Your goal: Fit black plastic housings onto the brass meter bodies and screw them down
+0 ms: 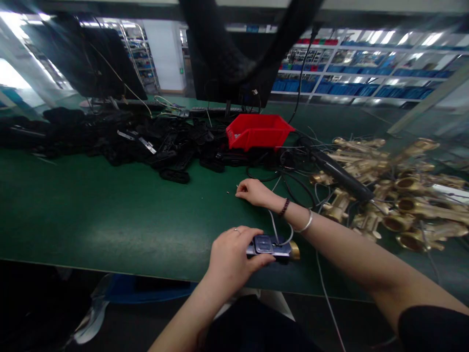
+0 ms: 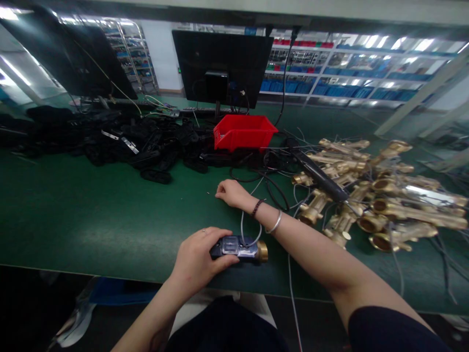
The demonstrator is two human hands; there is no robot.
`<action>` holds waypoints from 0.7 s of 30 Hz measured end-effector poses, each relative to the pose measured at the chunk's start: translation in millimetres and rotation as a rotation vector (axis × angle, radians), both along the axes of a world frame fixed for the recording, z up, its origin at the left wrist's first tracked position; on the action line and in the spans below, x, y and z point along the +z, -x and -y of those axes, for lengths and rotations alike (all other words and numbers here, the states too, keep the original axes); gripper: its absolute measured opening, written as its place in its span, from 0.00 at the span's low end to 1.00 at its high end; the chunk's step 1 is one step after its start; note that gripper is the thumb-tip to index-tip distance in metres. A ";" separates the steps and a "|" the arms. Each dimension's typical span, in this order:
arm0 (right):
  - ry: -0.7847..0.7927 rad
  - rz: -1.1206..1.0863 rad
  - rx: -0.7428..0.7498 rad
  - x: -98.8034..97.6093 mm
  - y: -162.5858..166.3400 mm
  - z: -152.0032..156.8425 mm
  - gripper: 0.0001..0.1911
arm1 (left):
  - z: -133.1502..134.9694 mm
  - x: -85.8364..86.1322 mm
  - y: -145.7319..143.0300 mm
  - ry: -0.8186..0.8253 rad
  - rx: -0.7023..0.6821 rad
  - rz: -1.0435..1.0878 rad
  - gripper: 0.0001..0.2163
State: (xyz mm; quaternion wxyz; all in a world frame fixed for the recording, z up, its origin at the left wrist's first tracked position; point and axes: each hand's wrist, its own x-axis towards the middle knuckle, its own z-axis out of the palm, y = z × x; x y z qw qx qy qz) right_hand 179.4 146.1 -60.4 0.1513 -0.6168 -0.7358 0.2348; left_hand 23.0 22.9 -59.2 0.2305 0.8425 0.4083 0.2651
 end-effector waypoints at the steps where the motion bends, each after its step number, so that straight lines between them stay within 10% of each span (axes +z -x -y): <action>1: 0.021 -0.002 0.018 4.6 -1.5 3.9 0.05 | 0.1 1.7 -0.1 0.023 0.005 -0.015 0.18; 9: 0.381 -0.268 0.411 64.1 -15.7 75.4 0.08 | -0.9 10.2 -1.3 0.124 0.056 -0.100 0.16; 21: -0.185 -0.163 0.371 57.9 -17.1 102.0 0.06 | -4.0 11.7 1.0 0.088 0.090 -0.164 0.10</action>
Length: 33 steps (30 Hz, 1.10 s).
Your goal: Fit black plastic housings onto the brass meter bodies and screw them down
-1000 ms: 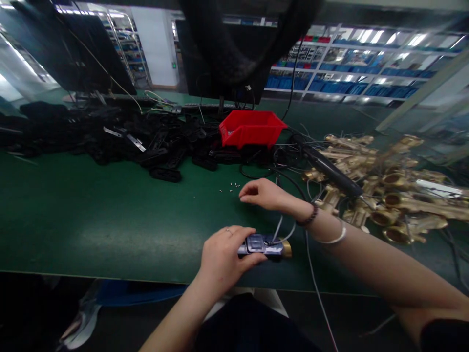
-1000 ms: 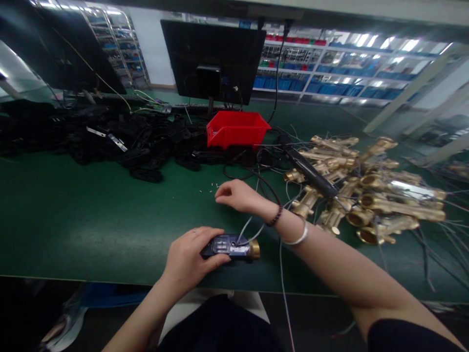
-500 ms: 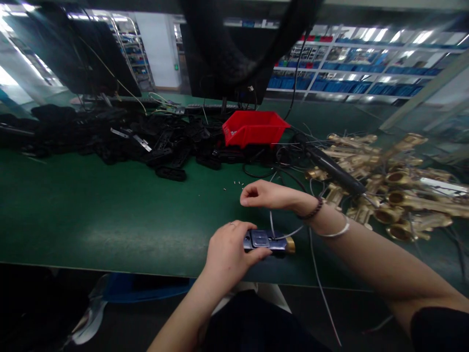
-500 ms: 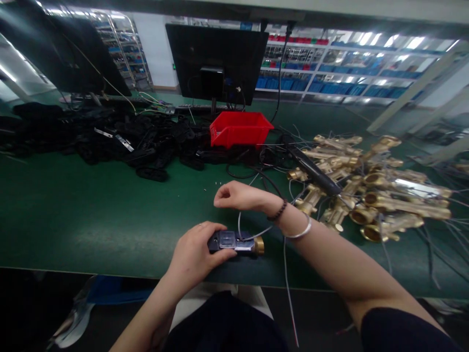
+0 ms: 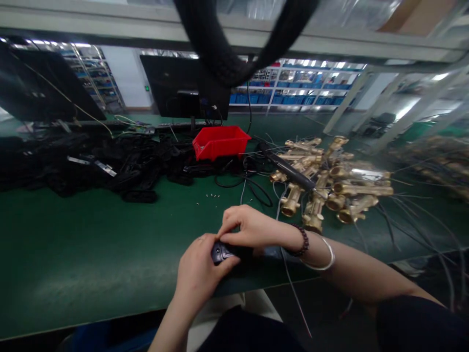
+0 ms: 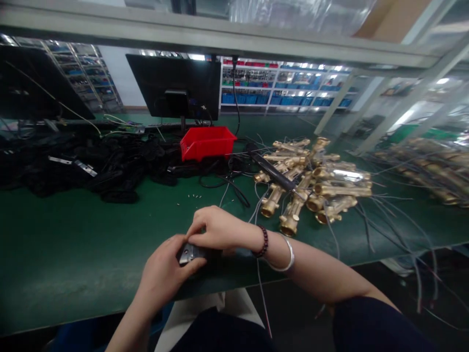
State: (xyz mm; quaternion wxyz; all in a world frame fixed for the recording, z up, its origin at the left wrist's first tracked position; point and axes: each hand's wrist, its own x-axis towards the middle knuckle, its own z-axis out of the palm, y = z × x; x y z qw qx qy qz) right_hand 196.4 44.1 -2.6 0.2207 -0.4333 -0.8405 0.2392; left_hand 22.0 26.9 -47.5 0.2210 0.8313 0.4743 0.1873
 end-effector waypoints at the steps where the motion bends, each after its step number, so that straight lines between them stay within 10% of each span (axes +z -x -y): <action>1: -0.081 0.005 -0.084 3.7 -13.7 -4.6 0.07 | -0.3 -0.2 0.4 -0.006 -0.001 0.005 0.11; 6: -0.184 0.297 -0.972 10.4 -113.4 -35.8 0.20 | -0.9 -0.3 1.9 -0.020 -0.005 0.026 0.11; 11: -0.030 0.304 -1.099 -7.5 -174.4 -48.2 0.27 | -0.2 2.1 1.7 0.000 0.013 0.014 0.11; 17: 0.082 0.058 -1.016 17.2 -168.6 -32.2 0.19 | 2.1 4.5 0.9 0.019 0.022 0.013 0.12; 24: 0.070 -0.989 -0.517 67.3 -75.7 38.6 0.19 | 0.7 2.4 0.7 0.012 0.015 -0.017 0.12; 33: -0.063 -1.193 -0.117 41.1 10.1 47.8 0.20 | 1.3 3.2 -0.4 0.048 0.004 -0.015 0.14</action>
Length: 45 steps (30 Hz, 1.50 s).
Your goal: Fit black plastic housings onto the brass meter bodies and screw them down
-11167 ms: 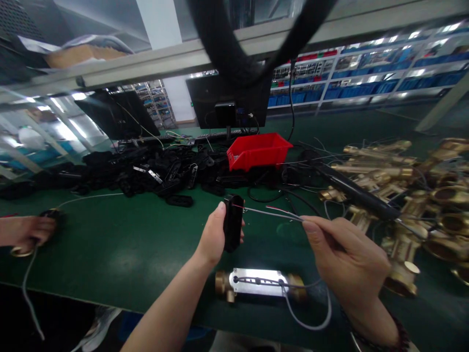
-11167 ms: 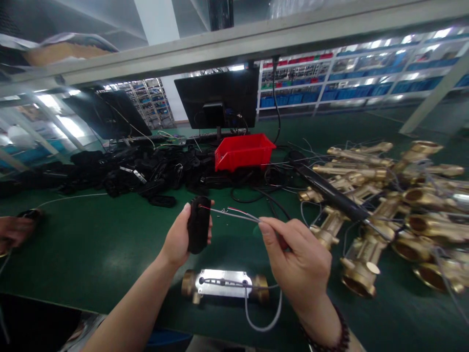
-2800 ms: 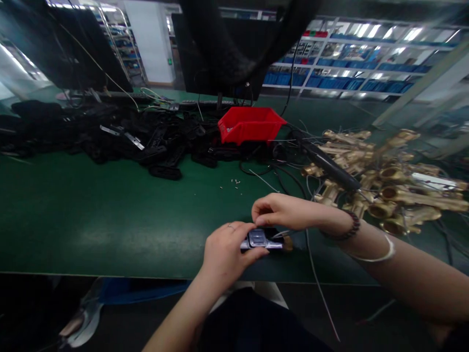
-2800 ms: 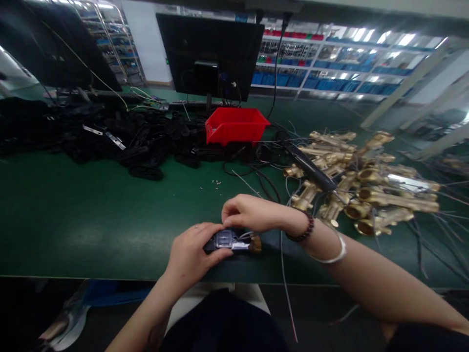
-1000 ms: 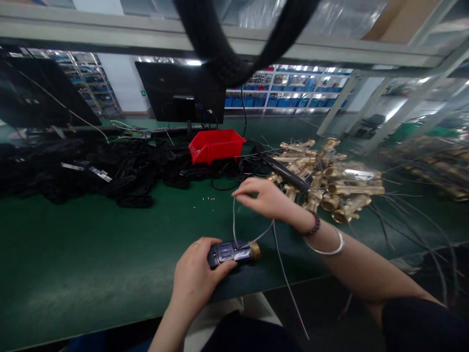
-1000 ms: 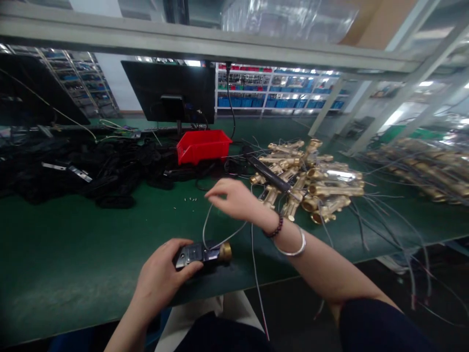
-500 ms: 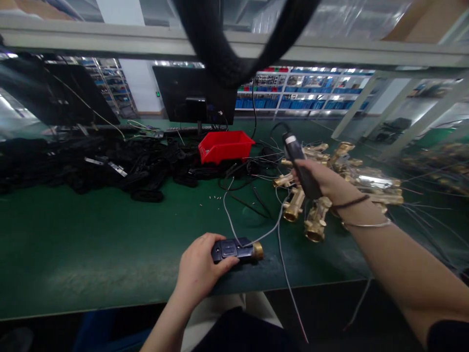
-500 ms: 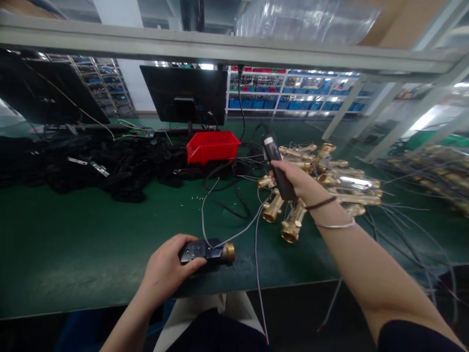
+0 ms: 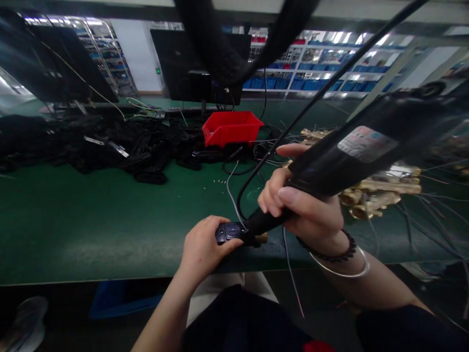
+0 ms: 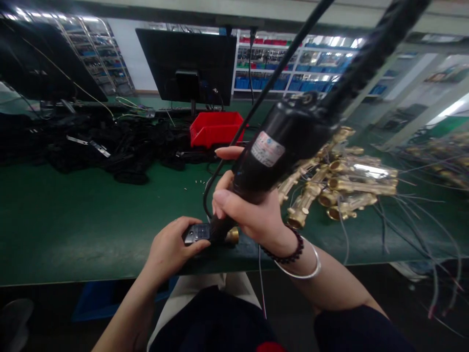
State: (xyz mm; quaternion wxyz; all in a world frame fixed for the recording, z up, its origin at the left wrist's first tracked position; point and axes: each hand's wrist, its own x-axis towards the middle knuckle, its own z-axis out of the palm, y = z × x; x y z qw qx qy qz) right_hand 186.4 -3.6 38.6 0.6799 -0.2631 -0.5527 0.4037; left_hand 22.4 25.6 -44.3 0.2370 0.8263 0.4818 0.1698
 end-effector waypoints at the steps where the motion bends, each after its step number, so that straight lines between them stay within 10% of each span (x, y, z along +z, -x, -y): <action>1: 0.008 0.009 0.001 -2.8 0.7 -1.8 0.20 | -0.2 -0.1 -0.2 0.004 -0.003 0.001 0.14; 45: 0.099 0.013 0.115 -1.8 33.0 -33.0 0.13 | -0.6 -6.0 -1.2 -0.036 -0.020 -0.044 0.17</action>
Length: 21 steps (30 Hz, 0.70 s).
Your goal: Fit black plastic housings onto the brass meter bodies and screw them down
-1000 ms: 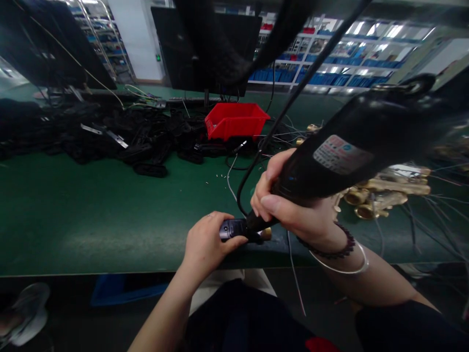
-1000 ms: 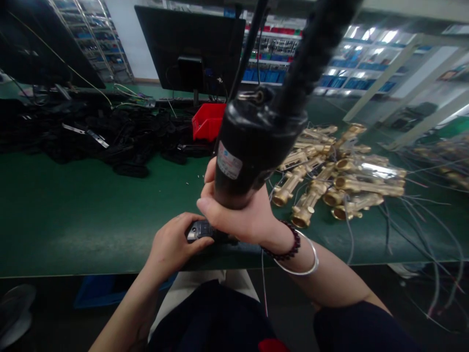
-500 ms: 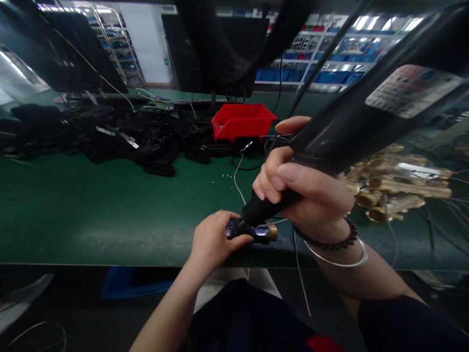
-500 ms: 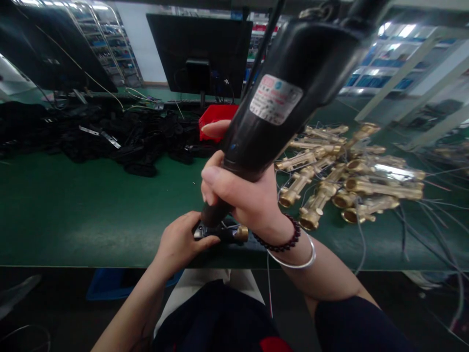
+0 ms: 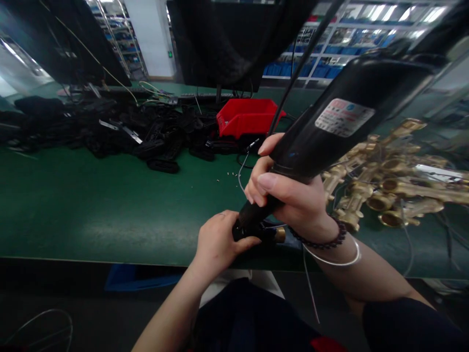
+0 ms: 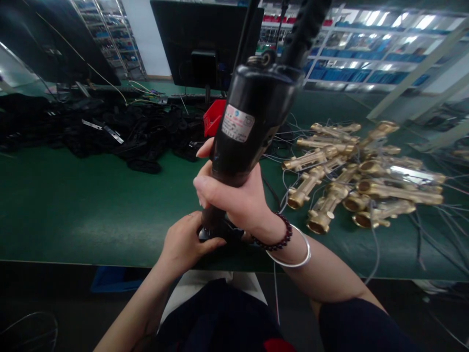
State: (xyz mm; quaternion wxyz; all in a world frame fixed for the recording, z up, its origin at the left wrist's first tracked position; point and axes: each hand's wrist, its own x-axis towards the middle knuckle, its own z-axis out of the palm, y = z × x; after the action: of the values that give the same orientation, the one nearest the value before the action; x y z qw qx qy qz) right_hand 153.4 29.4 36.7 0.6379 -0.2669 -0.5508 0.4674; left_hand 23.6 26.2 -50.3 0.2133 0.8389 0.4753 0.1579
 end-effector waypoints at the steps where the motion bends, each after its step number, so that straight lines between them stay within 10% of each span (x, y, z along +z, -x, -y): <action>1: -0.001 -0.004 0.006 -0.3 -0.2 -0.4 0.13 | -0.1 -0.4 0.4 0.000 -0.001 -0.001 0.17; 21: -0.016 0.152 0.072 -1.3 11.9 -1.6 0.16 | 0.7 -0.4 0.7 0.062 0.050 0.033 0.16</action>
State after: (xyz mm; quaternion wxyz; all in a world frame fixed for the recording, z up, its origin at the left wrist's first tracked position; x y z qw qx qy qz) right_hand 141.5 30.9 35.4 0.5790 -0.2764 -0.6108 0.4640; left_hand 22.9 25.5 -50.7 0.2430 0.8169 0.4972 0.1622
